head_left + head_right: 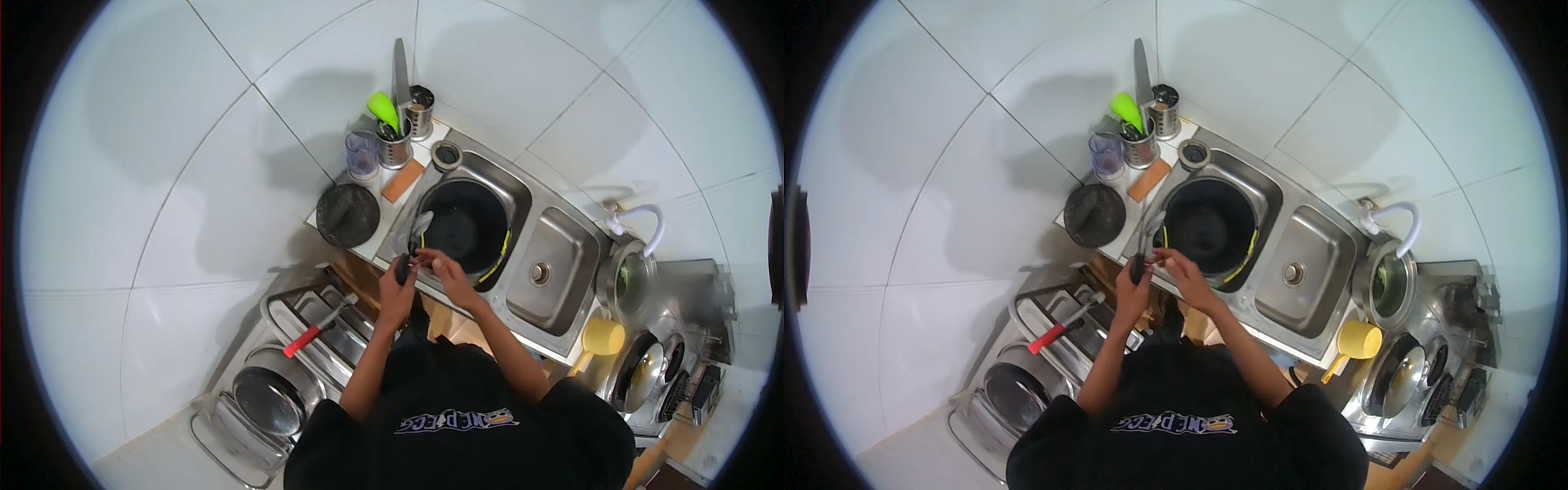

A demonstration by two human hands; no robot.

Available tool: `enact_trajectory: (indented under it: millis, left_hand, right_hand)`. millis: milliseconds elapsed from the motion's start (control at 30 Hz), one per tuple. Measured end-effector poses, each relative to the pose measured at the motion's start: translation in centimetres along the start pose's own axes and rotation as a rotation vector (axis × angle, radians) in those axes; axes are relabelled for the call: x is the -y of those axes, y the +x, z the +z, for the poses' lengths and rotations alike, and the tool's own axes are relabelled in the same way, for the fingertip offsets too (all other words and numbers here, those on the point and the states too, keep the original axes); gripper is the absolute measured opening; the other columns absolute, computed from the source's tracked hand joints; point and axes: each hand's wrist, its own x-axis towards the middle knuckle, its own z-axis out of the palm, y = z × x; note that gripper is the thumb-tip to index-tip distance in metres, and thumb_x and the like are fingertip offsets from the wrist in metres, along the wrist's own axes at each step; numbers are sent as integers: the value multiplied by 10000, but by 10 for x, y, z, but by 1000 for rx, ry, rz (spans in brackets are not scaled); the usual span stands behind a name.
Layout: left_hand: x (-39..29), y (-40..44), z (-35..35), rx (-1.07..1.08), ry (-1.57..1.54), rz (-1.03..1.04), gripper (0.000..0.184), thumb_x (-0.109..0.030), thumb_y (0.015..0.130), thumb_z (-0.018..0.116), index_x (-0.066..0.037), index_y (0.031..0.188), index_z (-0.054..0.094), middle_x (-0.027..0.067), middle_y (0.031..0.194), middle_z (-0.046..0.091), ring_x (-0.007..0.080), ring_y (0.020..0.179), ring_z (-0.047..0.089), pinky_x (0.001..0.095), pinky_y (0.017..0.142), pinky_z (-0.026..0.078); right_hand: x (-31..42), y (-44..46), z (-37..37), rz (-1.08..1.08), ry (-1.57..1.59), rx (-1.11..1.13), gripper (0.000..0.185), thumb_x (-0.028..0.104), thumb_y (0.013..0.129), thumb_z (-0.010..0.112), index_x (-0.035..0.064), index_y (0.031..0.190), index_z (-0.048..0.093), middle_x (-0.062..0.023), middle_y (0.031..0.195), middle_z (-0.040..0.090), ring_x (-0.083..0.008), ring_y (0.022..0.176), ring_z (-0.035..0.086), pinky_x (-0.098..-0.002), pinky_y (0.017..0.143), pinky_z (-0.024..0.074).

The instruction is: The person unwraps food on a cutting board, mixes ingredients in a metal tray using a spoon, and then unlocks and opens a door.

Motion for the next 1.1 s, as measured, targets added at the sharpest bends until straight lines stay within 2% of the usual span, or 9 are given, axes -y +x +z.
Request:
enact_trajectory:
  millis: [33, 167, 233, 400, 600, 733, 933, 1033, 1100]
  left_hand:
    - [0, -5, 13, 33, -73, 88, 198, -91, 922, 643, -6, 1100, 636, 184, 878, 685, 267, 876, 710, 355, 766, 514]
    - [-18, -41, 45, 192, 74, -23, 245, -109, 921, 652, 4, 1137, 624, 212, 939, 697, 353, 927, 709, 380, 789, 528]
    - [-24, -63, 61, 259, 194, 176, 288, -138, 926, 654, 9, 1171, 614, 230, 990, 696, 407, 967, 676, 417, 795, 531]
    - [-31, -130, 102, 309, 125, 322, 319, -181, 939, 646, -9, 1206, 615, 228, 963, 692, 411, 934, 678, 448, 777, 516]
    - [-18, -231, 137, 518, 140, 68, 329, -241, 947, 651, 9, 1157, 613, 231, 940, 672, 415, 863, 652, 439, 731, 496]
    - [29, -308, 157, 383, 335, 184, 286, -245, 954, 651, 2, 1098, 636, 200, 966, 654, 348, 882, 650, 400, 753, 480]
    - [40, -381, 145, 367, 135, -202, 240, -213, 958, 664, 1, 1065, 644, 51, 761, 597, 157, 736, 606, 331, 684, 474]
    - [34, -388, 135, 361, 151, -86, 221, -238, 978, 644, -32, 1056, 627, 1, 700, 525, 93, 608, 513, 284, 567, 428]
    - [17, -393, 131, 444, -7, -498, 215, -277, 1006, 603, -65, 1038, 588, -17, 687, 497, 77, 514, 449, 256, 472, 359]
  right_hand:
    - [-8, -18, 6, 7, 37, -70, 453, 355, 1083, 437, -6, 1323, 569, -73, 1171, 616, -159, 1099, 565, -328, 1012, 422]
    - [-18, -74, 4, 128, 226, -330, 410, 302, 1088, 436, -1, 1328, 572, -44, 1145, 615, -123, 1058, 555, -278, 958, 426]
    - [-15, -95, -10, 29, 164, -314, 388, 275, 1089, 434, -3, 1314, 583, -28, 1113, 616, -107, 1023, 547, -259, 923, 424]
    - [-14, -166, -49, -24, 103, -378, 297, 225, 1083, 447, 11, 1141, 643, -7, 1019, 645, -69, 917, 536, -231, 819, 423]
    - [-15, -263, -75, -79, 200, -435, 275, 231, 1082, 447, 18, 1047, 619, -65, 1049, 671, -129, 965, 593, -292, 877, 471]
    - [-38, -322, -93, -57, 161, -468, 300, 326, 1095, 414, 78, 1076, 581, -72, 1076, 665, -156, 994, 610, -337, 912, 491]
    - [-52, -387, -93, 13, 283, -641, 277, 271, 1091, 429, 59, 1077, 606, -26, 898, 643, -104, 888, 603, -254, 733, 459]
    - [-74, -413, -91, -35, -136, -536, 254, 203, 1051, 512, 9, 1083, 673, -63, 821, 672, -156, 773, 646, -296, 676, 490]
    - [-74, -429, -86, -151, -349, -486, 213, 175, 1012, 565, 5, 1056, 686, -107, 850, 691, -219, 769, 667, -327, 681, 509]
